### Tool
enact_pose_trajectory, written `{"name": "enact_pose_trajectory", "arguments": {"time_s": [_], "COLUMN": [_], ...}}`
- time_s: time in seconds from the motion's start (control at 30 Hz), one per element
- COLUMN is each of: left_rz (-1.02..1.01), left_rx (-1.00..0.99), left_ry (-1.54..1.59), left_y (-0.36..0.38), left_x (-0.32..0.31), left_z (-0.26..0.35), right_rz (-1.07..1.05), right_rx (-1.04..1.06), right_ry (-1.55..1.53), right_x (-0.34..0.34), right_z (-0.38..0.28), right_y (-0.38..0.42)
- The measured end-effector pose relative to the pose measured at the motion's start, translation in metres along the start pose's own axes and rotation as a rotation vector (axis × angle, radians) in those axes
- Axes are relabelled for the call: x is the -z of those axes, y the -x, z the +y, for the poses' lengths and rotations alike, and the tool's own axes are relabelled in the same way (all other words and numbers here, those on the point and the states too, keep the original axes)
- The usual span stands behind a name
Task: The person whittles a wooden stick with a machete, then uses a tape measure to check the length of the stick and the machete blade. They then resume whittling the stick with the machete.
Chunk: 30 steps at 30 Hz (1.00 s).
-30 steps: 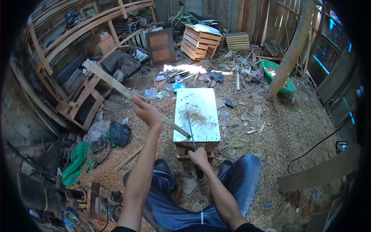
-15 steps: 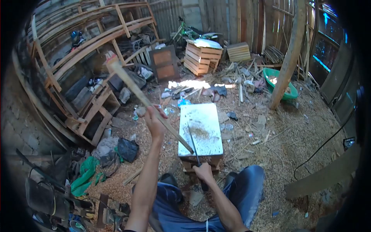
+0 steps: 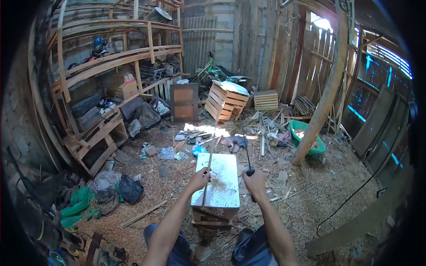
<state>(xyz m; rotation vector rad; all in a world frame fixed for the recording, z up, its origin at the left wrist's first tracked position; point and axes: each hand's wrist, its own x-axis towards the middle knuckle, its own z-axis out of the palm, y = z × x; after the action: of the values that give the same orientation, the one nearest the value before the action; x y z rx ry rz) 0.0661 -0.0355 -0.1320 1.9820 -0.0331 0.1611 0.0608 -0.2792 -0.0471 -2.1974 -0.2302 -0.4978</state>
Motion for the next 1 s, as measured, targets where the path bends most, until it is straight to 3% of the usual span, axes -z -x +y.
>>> {"name": "enact_pose_trajectory", "arguments": {"time_s": [0.1, 0.2, 0.37, 0.57, 1.0], "left_rz": [0.169, 0.213, 0.004, -0.196, -0.208], "left_rx": [0.029, -0.244, -0.32, -0.224, -0.189], "left_ry": [0.071, -0.407, -0.412, -0.509, -0.532], "left_y": [0.009, 0.011, 0.032, 0.04, 0.041], "left_x": [0.004, 0.022, 0.028, 0.017, 0.016], "left_z": [0.026, 0.026, 0.067, 0.077, 0.093], "right_rz": [0.039, -0.02, -0.001, -0.007, -0.063], "right_rx": [0.139, 0.057, 0.056, 0.009, -0.002], "right_ry": [-0.008, 0.016, -0.084, -0.008, -0.031], "right_x": [0.001, 0.012, 0.01, 0.011, 0.011], "right_z": [0.032, 0.023, 0.019, 0.013, 0.02], "right_y": [0.013, 0.023, 0.022, 0.023, 0.021]}}
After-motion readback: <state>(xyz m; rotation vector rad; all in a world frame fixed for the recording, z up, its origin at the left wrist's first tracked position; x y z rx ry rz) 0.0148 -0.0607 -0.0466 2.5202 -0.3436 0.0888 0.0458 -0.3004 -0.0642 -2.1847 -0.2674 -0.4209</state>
